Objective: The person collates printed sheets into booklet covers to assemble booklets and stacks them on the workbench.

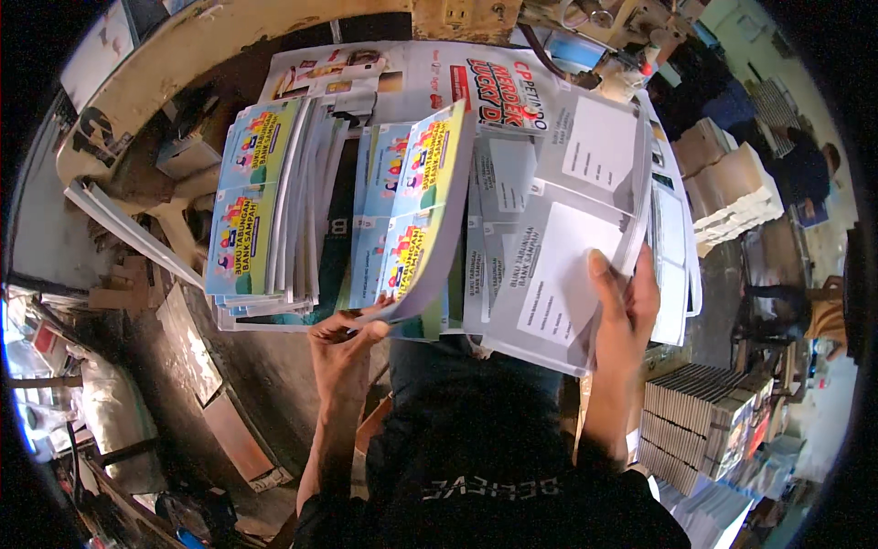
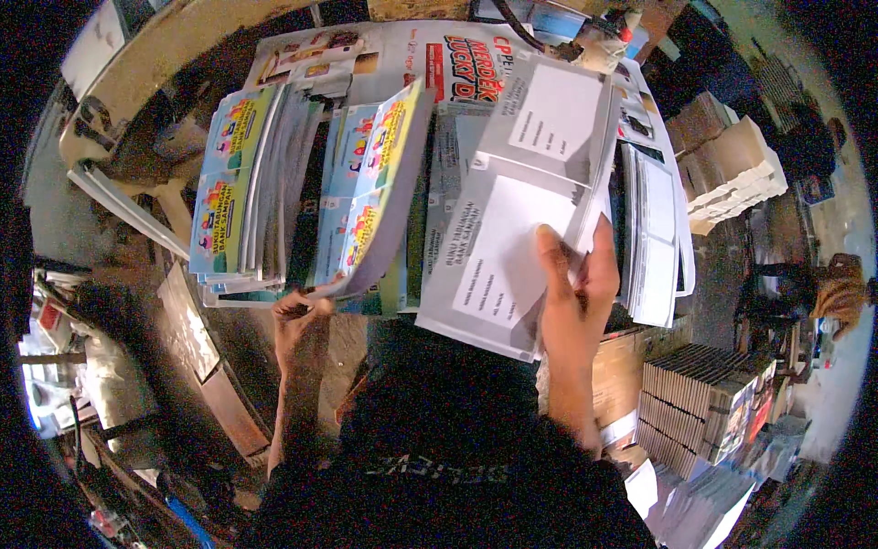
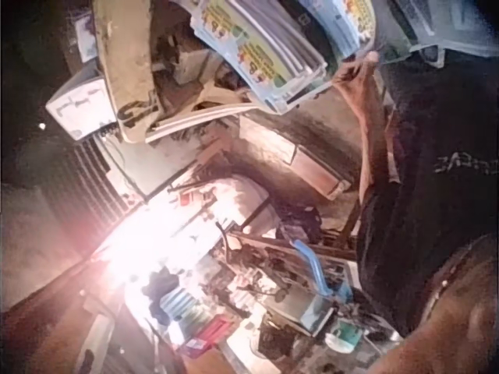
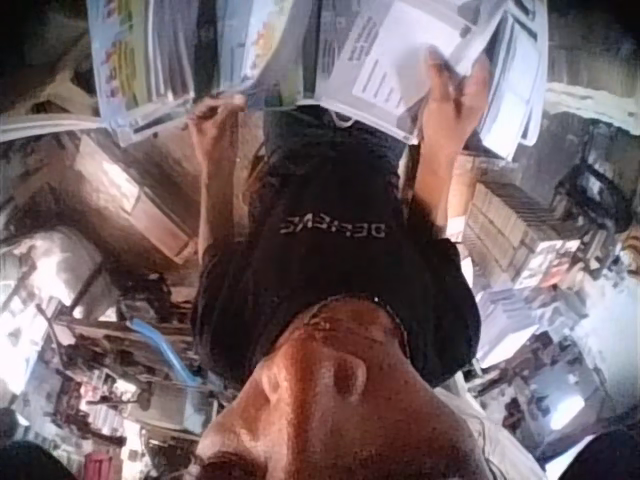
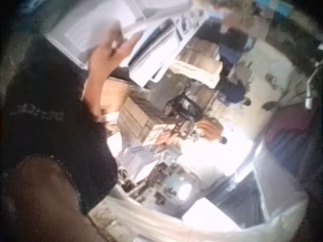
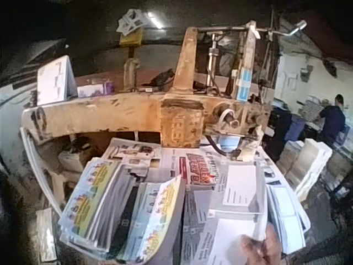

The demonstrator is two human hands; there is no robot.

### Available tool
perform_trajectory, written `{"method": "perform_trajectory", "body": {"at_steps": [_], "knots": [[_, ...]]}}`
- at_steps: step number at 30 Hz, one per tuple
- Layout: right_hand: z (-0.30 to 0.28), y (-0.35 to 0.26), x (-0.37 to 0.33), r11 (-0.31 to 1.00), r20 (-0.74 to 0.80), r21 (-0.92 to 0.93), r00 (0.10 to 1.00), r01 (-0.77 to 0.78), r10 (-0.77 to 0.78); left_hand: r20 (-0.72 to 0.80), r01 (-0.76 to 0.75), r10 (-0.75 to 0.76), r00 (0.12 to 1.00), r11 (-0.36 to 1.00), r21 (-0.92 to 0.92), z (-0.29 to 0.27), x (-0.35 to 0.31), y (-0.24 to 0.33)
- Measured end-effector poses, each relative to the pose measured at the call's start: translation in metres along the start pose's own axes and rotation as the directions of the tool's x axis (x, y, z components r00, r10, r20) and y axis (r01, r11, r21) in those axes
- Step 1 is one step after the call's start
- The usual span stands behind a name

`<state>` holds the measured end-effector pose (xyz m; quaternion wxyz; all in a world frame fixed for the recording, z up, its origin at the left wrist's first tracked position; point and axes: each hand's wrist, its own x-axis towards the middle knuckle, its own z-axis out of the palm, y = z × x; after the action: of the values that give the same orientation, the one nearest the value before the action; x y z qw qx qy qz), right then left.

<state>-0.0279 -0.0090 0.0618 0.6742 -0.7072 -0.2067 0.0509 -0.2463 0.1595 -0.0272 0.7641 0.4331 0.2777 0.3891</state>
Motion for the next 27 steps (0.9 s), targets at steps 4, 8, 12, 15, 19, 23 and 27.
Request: {"method": "perform_trajectory", "body": {"at_steps": [4,8,12,15,19,23,27], "knots": [[0.012,0.004,-0.006,0.999,0.008,0.013,0.999,-0.032,0.032,0.003,0.062,-0.062,0.998,0.998,-0.006,0.002,0.000,-0.007],[0.023,0.039,-0.009,0.996,0.084,-0.089,0.996,-0.011,0.018,-0.054,0.072,-0.079,0.995,0.989,-0.127,0.011,0.002,-0.008],[0.060,0.077,-0.017,0.989,0.278,-0.149,0.959,-0.019,0.061,0.018,0.083,-0.081,0.997,0.983,-0.166,0.014,0.003,0.002],[0.102,0.102,-0.031,0.997,0.252,-0.029,0.965,-0.071,0.076,0.164,0.106,-0.091,0.982,0.991,-0.085,-0.005,0.009,-0.016],[0.105,0.072,-0.029,0.998,0.430,-0.048,0.901,-0.048,0.064,0.147,0.003,-0.029,0.989,0.984,0.176,0.016,0.016,0.009],[0.109,0.061,-0.039,0.995,0.459,0.097,0.887,0.013,-0.056,0.115,-0.329,0.391,0.913,0.540,0.775,0.021,0.037,0.030],[0.101,0.029,-0.046,0.979,0.528,0.166,0.849,-0.115,0.010,0.183,-0.390,0.443,0.878,0.437,0.811,-0.018,0.061,0.043]]}}
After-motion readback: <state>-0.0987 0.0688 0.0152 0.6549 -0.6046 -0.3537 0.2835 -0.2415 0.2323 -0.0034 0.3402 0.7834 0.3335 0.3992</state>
